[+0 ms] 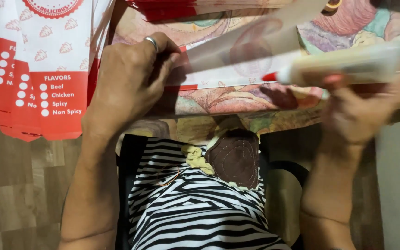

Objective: Folding and gluing paper shawarma wrappers to assemble packaging sleeves.

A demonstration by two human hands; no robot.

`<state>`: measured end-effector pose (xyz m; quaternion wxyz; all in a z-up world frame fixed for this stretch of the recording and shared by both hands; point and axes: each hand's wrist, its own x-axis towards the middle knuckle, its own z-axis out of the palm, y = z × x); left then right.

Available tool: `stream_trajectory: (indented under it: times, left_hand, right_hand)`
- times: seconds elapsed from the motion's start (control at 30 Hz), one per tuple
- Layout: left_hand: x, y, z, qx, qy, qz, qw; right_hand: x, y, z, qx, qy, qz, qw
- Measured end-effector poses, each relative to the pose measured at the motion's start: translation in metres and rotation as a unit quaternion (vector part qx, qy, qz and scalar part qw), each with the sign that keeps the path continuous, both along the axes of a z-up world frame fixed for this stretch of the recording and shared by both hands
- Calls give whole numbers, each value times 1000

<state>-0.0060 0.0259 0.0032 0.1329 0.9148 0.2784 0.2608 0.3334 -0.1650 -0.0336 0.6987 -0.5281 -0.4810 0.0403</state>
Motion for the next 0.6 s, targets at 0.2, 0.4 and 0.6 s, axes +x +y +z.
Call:
stream_trajectory:
  times: [0.2,0.4,0.6]
  left_hand:
    - [-3,3,6,-68,-38,-9,997]
    - [-4,7,8,-102,-48,-18,993]
    - [-5,8,9,-124,-59,-22,990]
  right_hand:
    - [-33,14,2,-82,20,66,994]
    - [29,-3,-9,-8,49,29,998]
    - [55,-21,-5,-31,5,-11,999]
